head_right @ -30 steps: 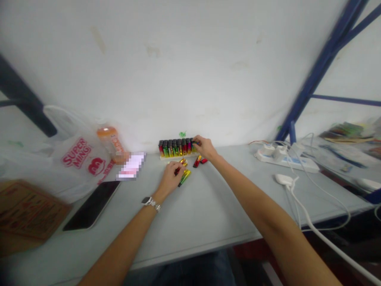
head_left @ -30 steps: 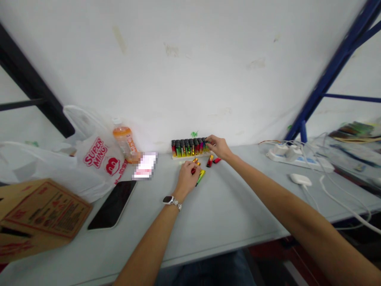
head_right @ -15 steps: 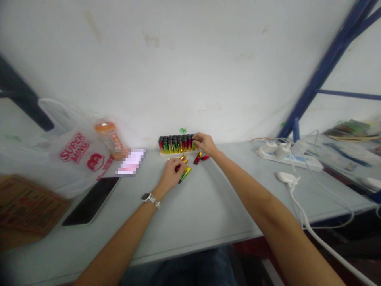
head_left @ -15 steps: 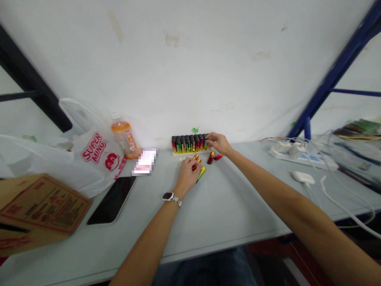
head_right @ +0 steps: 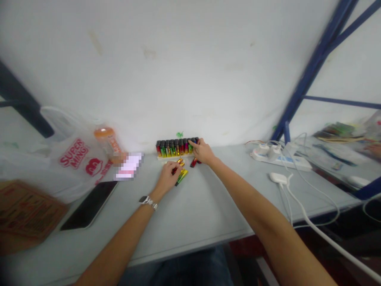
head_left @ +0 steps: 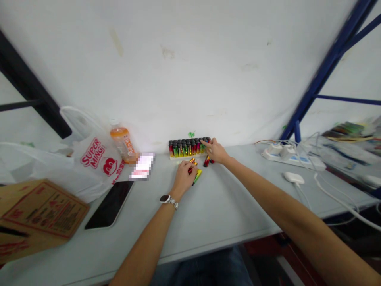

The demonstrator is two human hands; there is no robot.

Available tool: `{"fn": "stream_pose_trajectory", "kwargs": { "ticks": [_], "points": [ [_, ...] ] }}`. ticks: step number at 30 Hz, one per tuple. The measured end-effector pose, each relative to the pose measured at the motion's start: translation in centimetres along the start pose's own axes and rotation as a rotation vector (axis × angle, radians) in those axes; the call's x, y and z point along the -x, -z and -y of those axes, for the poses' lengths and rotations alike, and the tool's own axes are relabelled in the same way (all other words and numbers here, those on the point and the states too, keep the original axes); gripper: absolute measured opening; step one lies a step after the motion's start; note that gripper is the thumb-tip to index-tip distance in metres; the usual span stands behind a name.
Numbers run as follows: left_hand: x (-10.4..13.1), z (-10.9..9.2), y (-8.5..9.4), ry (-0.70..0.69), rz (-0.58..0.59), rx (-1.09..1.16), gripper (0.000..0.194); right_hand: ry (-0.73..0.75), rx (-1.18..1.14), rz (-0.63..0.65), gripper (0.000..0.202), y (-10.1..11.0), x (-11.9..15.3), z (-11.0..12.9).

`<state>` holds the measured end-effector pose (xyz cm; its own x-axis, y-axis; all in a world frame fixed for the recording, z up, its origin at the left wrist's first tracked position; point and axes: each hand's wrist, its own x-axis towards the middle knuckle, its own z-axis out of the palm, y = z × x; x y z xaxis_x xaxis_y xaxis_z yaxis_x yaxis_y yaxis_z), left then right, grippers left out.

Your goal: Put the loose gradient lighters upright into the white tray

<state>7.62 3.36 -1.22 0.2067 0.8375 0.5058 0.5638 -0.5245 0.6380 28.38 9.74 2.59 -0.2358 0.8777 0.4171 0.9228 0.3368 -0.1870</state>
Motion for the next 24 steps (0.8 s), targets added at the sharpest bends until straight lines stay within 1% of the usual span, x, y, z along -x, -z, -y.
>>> {"fn": "stream_pose_trajectory", "kwargs": {
  "ticks": [2,4,5,7,9,11,13,17,19,20,22,24],
  "points": [
    [0.0,0.1,-0.1,0.002,0.006,0.002,0.015,0.024,0.036,0.036,0.068,0.1,1.5,0.4],
    [0.0,0.1,-0.1,0.004,0.015,0.004,0.015,0.056,0.042,0.044,0.072,0.3,3.0,0.8],
    [0.0,0.1,-0.1,0.004,0.020,0.005,0.016,0.079,0.047,0.056,0.068,0.5,3.7,0.9],
    [0.0,0.0,-0.1,0.003,0.028,0.005,0.017,0.139,0.069,0.108,0.055,1.0,4.8,1.2],
    [0.0,0.0,0.0,0.001,0.032,0.004,0.018,0.197,0.107,0.159,0.041,1.6,5.2,1.5],
    [0.0,-0.1,0.0,0.000,0.027,0.005,0.018,0.237,0.149,0.190,0.032,2.2,5.2,1.8],
    [0.0,-0.1,0.0,-0.003,0.014,0.002,0.017,0.269,0.179,0.228,0.028,2.6,4.7,2.3],
    [0.0,-0.2,0.2,0.005,-0.024,-0.015,0.015,0.321,0.154,0.294,0.023,2.7,3.9,3.2],
    [-0.1,-0.4,0.4,-0.002,-0.061,0.000,0.014,0.317,0.046,0.262,0.021,2.5,3.8,3.8],
    [-0.1,-0.6,0.5,-0.007,-0.087,0.023,0.014,0.302,-0.049,0.223,0.021,2.3,3.9,4.1],
    [-0.1,-1.1,0.9,-0.003,-0.139,0.103,0.019,0.246,-0.313,0.110,0.021,1.8,4.1,4.8],
    [-0.1,-1.8,1.2,0.027,-0.159,0.221,0.028,0.165,-0.597,-0.002,0.021,1.2,4.4,5.7]
  ]
}}
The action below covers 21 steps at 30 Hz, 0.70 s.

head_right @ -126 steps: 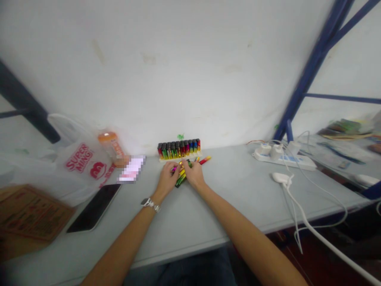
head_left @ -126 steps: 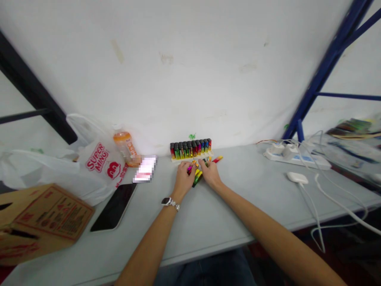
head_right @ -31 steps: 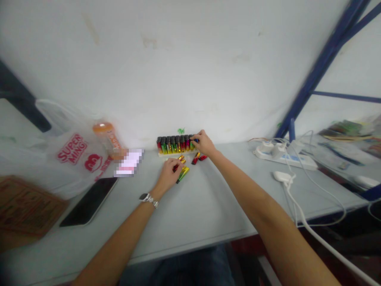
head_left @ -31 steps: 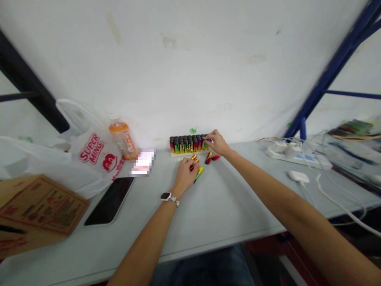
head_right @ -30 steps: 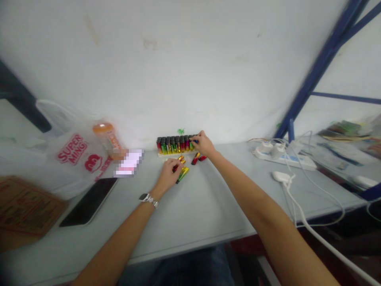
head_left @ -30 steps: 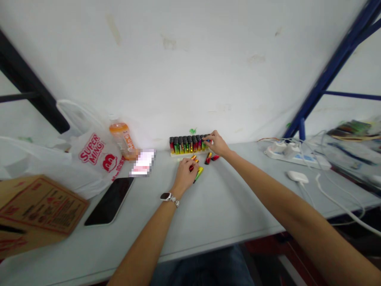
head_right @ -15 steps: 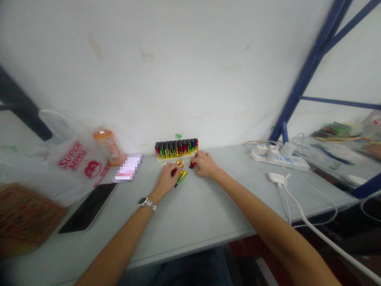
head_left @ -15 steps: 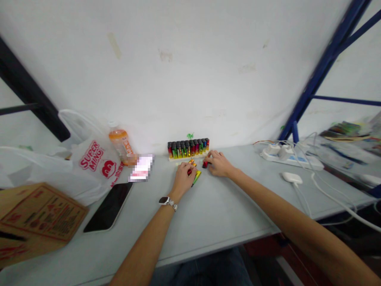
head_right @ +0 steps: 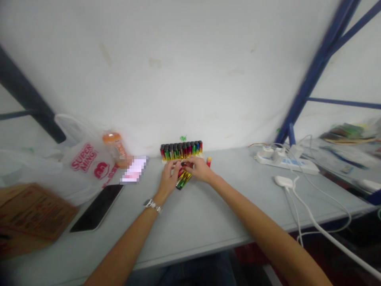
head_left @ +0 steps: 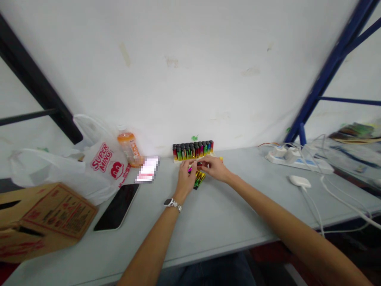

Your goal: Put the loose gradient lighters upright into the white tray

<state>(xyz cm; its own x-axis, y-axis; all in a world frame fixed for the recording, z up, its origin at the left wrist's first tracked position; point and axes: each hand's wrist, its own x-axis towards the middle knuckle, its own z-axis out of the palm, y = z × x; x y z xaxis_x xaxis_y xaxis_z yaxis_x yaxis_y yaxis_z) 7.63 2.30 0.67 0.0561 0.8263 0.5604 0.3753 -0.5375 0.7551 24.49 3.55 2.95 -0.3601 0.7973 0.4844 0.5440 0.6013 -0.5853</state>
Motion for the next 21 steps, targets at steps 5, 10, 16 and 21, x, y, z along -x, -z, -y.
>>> {"fn": "stream_pose_trajectory", "kwargs": {
  "ticks": [5,10,16,21],
  "points": [
    [0.4,-1.7,-0.1,0.187,0.071,0.266,0.053,-0.075,-0.401,-0.134,0.024,-2.0,0.6,1.5],
    [0.6,-2.7,-0.7,0.395,0.006,0.423,0.063,-0.107,-0.468,-0.288,0.033,-2.5,2.1,2.4],
    [0.4,-3.4,-1.4,0.509,-0.100,0.464,0.057,-0.190,-0.528,-0.324,0.036,-2.6,3.4,2.2],
    [0.5,-3.8,-1.5,0.562,-0.113,0.565,0.045,-0.187,-0.557,-0.244,0.034,-3.2,3.3,2.3]
  ]
}}
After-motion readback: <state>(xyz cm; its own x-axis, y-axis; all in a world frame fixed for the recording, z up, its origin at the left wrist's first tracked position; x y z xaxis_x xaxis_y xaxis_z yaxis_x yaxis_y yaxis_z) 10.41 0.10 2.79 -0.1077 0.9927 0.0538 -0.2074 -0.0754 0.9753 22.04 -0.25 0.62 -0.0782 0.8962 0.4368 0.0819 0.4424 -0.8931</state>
